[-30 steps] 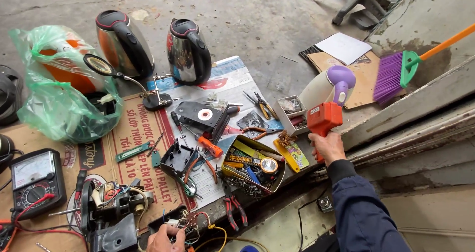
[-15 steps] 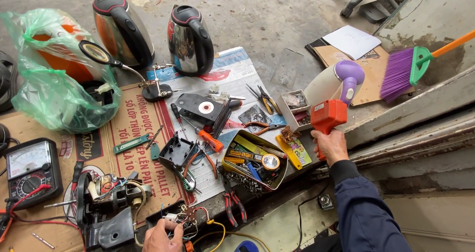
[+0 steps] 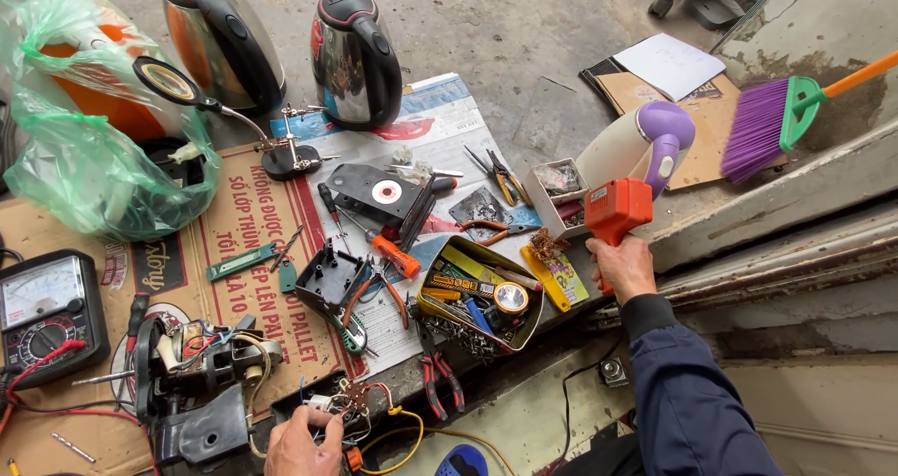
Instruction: A person is organizing and repairing wires on an electronic device, using pliers to strip and twist wires and a soldering gun to secure connections.
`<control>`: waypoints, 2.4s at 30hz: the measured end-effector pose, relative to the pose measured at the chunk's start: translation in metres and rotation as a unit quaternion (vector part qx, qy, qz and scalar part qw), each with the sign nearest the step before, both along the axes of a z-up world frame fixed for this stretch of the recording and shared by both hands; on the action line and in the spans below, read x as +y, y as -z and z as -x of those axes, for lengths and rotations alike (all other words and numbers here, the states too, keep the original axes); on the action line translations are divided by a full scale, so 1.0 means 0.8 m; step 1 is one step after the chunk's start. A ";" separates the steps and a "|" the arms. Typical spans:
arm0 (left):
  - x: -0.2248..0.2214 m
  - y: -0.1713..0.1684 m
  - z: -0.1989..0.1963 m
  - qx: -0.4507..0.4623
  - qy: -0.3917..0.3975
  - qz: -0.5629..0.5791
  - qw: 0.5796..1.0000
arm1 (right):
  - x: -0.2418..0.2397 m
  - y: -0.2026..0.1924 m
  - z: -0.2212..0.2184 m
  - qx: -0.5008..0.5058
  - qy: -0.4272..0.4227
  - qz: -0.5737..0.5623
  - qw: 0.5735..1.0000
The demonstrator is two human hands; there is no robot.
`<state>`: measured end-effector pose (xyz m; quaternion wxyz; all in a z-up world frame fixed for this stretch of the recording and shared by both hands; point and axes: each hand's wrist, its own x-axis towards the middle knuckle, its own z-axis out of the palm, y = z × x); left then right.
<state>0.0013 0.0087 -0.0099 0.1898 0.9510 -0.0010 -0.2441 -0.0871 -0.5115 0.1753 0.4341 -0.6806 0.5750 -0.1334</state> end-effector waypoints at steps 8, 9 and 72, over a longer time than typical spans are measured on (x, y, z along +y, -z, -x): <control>-0.015 -0.048 -0.001 0.052 -0.043 -0.005 0.998 | 0.013 -0.013 -0.002 0.001 -0.003 0.027 1.000; -0.016 -0.050 -0.001 0.047 -0.048 -0.002 0.998 | 0.013 -0.013 -0.002 0.004 -0.006 0.030 1.000; -0.016 -0.034 0.007 -0.117 -0.013 0.188 0.975 | 0.483 0.012 0.125 -0.153 -0.138 -0.177 0.962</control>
